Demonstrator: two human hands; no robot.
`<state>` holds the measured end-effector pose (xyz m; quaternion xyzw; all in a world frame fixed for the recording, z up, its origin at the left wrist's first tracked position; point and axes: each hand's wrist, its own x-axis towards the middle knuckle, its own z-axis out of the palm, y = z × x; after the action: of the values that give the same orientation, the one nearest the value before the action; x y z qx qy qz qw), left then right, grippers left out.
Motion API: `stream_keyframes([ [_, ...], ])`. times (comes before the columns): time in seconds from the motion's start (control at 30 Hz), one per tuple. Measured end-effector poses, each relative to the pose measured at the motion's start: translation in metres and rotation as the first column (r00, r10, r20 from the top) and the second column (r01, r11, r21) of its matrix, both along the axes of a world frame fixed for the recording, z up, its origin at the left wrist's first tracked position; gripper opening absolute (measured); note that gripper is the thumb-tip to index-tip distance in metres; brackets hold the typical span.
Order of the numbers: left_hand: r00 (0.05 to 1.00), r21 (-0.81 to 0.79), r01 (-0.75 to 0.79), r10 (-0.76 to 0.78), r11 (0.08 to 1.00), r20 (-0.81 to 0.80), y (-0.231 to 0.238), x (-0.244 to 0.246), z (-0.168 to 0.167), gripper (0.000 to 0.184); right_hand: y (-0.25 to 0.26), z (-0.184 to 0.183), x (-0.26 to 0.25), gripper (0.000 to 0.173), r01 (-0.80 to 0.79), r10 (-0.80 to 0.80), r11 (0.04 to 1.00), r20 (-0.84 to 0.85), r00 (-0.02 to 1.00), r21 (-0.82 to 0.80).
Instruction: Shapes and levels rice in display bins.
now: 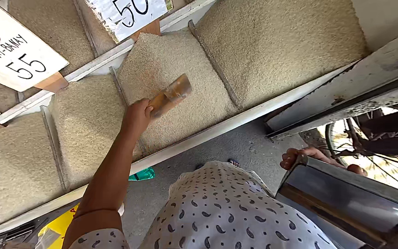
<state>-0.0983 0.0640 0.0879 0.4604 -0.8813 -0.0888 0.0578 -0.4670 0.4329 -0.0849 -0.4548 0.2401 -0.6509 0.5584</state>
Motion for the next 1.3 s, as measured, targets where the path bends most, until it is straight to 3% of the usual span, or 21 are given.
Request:
stream_keyframes([
  [0.17, 0.981, 0.263, 0.096, -0.135, 0.960, 0.136, 0.042, 0.056, -0.079, 0.026, 0.010, -0.015, 0.002, 0.074, 0.001, 0.000, 1.000, 0.077, 0.997, -0.002],
  [0.37, 0.969, 0.326, 0.064, -0.137, 0.943, 0.205, 0.023, 0.027, -0.095, 0.028, -0.002, -0.011, 0.017, 0.072, -0.024, 0.025, 1.000, 0.060, 0.998, -0.016],
  [0.5, 0.965, 0.286, 0.117, -0.177, 0.951, 0.193, -0.036, -0.010, -0.066, 0.025, 0.001, -0.002, 0.028, 0.075, 0.027, -0.027, 1.000, 0.010, 1.000, 0.002],
  [0.7, 0.992, 0.073, 0.089, -0.096, 0.993, 0.085, -0.119, -0.054, 0.011, 0.024, 0.006, -0.015, 0.042, 0.074, 0.023, -0.024, 1.000, 0.053, 0.998, 0.009],
  [0.83, 0.997, -0.145, -0.021, 0.010, 0.989, -0.073, -0.115, -0.055, 0.060, 0.031, 0.008, -0.012, 0.058, 0.074, 0.067, -0.070, 0.997, 0.079, 0.994, 0.042],
  [0.9, 0.987, -0.188, -0.051, 0.021, 0.981, -0.162, -0.095, -0.041, 0.067, 0.033, 0.009, -0.013, 0.062, 0.074, 0.089, -0.091, 0.996, 0.075, 0.993, 0.031],
  [1.0, 0.989, -0.073, 0.035, -0.045, 0.997, -0.142, -0.049, -0.010, 0.034, 0.027, 0.011, -0.019, 0.066, 0.075, 0.118, -0.119, 0.993, 0.098, 0.988, 0.016],
  [1.07, 0.993, 0.138, 0.117, -0.116, 0.983, -0.021, -0.021, 0.005, -0.009, 0.025, 0.008, -0.022, 0.067, 0.074, 0.106, -0.106, 0.994, 0.128, 0.986, 0.009],
  [1.17, 0.950, 0.438, 0.161, -0.258, 0.885, 0.173, 0.006, 0.005, -0.057, 0.033, -0.001, -0.027, 0.068, 0.074, 0.078, -0.080, 0.997, 0.178, 0.981, 0.020],
  [1.3, 0.928, 0.478, 0.165, -0.300, 0.863, 0.221, 0.014, -0.016, -0.085, 0.032, -0.019, -0.022, 0.065, 0.076, -0.050, 0.043, 0.998, 0.227, 0.973, 0.028],
])
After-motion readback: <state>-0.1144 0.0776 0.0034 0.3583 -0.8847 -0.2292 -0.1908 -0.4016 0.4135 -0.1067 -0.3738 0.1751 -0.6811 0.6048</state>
